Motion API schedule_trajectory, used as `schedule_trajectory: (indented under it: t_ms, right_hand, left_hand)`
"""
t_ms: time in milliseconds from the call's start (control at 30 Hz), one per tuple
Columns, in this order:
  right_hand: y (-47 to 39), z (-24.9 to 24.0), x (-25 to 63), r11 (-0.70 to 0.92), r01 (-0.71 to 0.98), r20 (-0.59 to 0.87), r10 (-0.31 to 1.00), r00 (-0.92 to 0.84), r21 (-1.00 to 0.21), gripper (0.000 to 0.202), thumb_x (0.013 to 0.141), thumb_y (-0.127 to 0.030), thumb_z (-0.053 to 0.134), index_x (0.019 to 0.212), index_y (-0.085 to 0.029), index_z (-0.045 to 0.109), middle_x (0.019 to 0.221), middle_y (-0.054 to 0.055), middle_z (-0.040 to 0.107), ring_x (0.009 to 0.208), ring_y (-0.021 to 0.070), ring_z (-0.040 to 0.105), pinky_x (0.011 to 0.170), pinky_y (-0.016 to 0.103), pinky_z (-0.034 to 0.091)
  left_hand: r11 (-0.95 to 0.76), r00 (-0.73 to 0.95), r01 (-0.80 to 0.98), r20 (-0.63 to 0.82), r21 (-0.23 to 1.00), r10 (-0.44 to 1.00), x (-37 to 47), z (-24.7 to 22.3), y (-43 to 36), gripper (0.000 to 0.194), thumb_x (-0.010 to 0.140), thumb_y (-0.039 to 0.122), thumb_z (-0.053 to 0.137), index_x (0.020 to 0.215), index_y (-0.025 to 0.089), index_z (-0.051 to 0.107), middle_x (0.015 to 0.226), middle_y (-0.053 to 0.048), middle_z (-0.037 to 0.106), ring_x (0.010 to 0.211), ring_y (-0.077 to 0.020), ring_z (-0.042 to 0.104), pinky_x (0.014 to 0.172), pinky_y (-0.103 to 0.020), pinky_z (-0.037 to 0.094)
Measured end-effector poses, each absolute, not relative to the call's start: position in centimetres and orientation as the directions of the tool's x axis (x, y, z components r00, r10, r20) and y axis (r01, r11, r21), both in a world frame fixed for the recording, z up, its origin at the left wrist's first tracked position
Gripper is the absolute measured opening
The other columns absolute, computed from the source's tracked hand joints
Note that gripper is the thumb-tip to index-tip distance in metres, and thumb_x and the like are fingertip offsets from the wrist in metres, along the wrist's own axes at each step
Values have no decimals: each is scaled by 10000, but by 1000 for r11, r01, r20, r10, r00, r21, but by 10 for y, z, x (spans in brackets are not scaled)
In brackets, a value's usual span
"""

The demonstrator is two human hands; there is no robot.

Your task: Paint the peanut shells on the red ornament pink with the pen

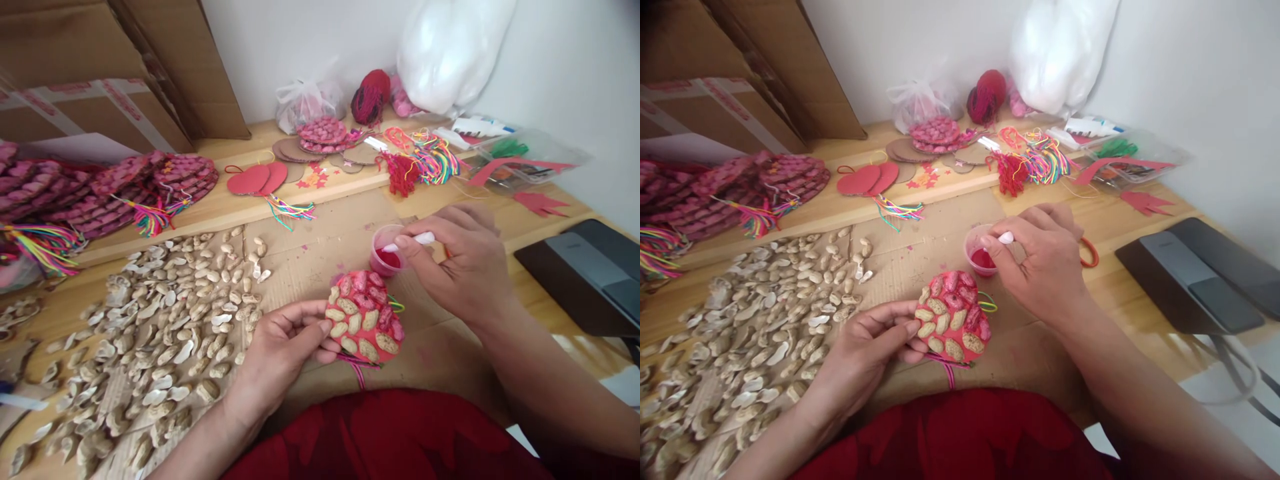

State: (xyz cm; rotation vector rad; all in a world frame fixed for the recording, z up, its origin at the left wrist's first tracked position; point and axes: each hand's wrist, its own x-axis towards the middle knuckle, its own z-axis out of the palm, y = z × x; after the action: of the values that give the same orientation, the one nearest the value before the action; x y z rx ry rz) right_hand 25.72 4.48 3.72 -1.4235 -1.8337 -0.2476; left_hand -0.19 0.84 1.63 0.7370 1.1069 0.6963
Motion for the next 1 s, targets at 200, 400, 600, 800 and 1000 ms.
schedule_trajectory:
  t_ms: [200, 400, 600, 800, 1000]
  right_hand:
    - [44, 38, 257, 376, 872, 691, 721, -61, -314, 102, 852, -355, 710, 848, -253, 708, 765, 23, 696, 815, 217, 583, 819, 426, 429]
    - [43, 39, 256, 411, 852, 708, 702, -69, -324, 47, 855, -305, 710, 860, -259, 707, 765, 15, 704, 799, 209, 604, 840, 426, 452]
    - [31, 49, 250, 457, 767, 798, 591, 118, -452, 28, 855, -239, 690, 865, -234, 715, 762, 44, 701, 849, 220, 610, 810, 414, 475]
    - [21, 59, 234, 646, 508, 711, 697, -89, -569, 90, 888, -225, 621, 908, -246, 707, 771, 21, 691, 918, 225, 622, 855, 426, 496]
    - [19, 57, 233, 682, 504, 660, 705, -260, -530, 67, 905, -243, 631, 924, -228, 694, 817, 12, 715, 983, 209, 615, 910, 408, 496]
  left_hand:
    - [576, 302, -134, -520, 807, 799, -2, 15, 8, 293, 782, 279, 841, 1037, 143, 794, 764, -57, 783, 629, -119, 718, 591, -181, 602]
    - [575, 308, -150, -514, 804, 800, -3, 14, 8, 278, 789, 267, 835, 1032, 140, 788, 764, -55, 783, 629, -121, 722, 591, -182, 604]
    - [587, 333, -173, -514, 791, 790, -5, 15, 8, 243, 812, 238, 815, 1030, 136, 781, 751, -46, 779, 623, -114, 720, 591, -176, 605]
    - [603, 356, -191, -517, 775, 778, -3, 17, 10, 205, 826, 217, 800, 1016, 139, 790, 739, -45, 781, 614, -102, 713, 591, -163, 599]
    - [606, 351, -199, -521, 770, 778, -3, 18, 11, 212, 816, 210, 807, 1010, 128, 786, 708, -46, 774, 592, -103, 709, 567, -154, 590]
